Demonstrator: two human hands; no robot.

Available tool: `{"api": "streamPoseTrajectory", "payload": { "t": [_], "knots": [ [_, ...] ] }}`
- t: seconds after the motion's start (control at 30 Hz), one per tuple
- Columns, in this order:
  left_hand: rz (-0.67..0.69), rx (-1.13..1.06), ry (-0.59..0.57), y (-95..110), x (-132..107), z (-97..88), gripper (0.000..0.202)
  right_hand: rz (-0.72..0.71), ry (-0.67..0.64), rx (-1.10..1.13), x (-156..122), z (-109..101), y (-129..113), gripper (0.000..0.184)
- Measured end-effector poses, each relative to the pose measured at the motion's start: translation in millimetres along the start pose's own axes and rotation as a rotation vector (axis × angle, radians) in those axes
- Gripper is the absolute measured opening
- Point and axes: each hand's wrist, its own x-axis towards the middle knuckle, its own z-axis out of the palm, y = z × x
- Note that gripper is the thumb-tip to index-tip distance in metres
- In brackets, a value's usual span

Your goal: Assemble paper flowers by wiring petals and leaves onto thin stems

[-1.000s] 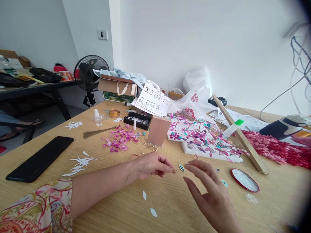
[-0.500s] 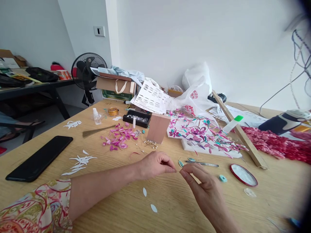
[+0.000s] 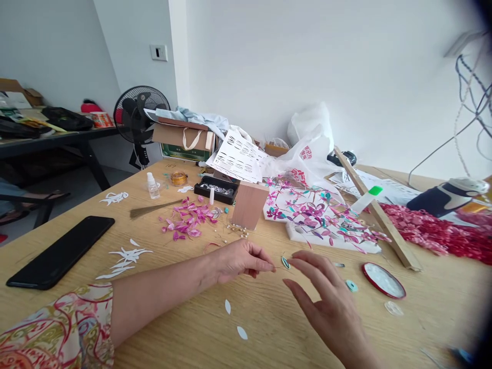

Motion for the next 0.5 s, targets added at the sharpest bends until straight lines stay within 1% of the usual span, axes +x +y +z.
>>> {"api": "streamPoseTrajectory", "payload": {
  "t": [0.07,0.17,0.23,0.3,0.33,0.37,0.4,0.43,0.5],
  "knots": [
    [-0.054,-0.106,-0.057,-1.6,-0.3,-2.3,0.016,-0.088,-0.040,-0.028,0.4,1.1,-0.7,0.023],
    [-0.091,-0.139,-0.087,-3.2,-0.5,-3.5,0.016,-0.122,-0.059,-0.026,1.8,1.7,-1.0,0.019],
    [-0.087,-0.110,-0.093,-3.2,-0.4,-2.0,0.015,-0.119,-0.062,-0.003,2.7,1.1,-1.9,0.016],
    [-0.035,-0.016,-0.077,-2.8,-0.5,0.5,0.012,-0.064,-0.072,0.034,3.1,0.9,-3.7,0.013],
    [0.021,0.079,-0.050,-2.6,-0.7,1.9,0.010,-0.007,-0.080,0.057,3.0,1.3,-4.8,0.012],
    [0.107,0.216,-0.012,-2.5,-1.2,3.1,0.008,0.067,-0.090,0.083,2.7,2.2,-5.6,0.012],
    [0.222,0.396,0.028,-2.5,-1.8,4.1,0.007,0.156,-0.105,0.112,2.2,3.5,-6.2,0.014],
    [0.363,0.610,0.062,-2.7,-2.7,4.7,0.009,0.258,-0.122,0.146,1.5,5.1,-6.4,0.017],
    [0.667,1.056,0.086,-4.0,-4.8,4.7,0.017,0.470,-0.162,0.234,0.2,9.0,-5.9,0.023]
  ]
}}
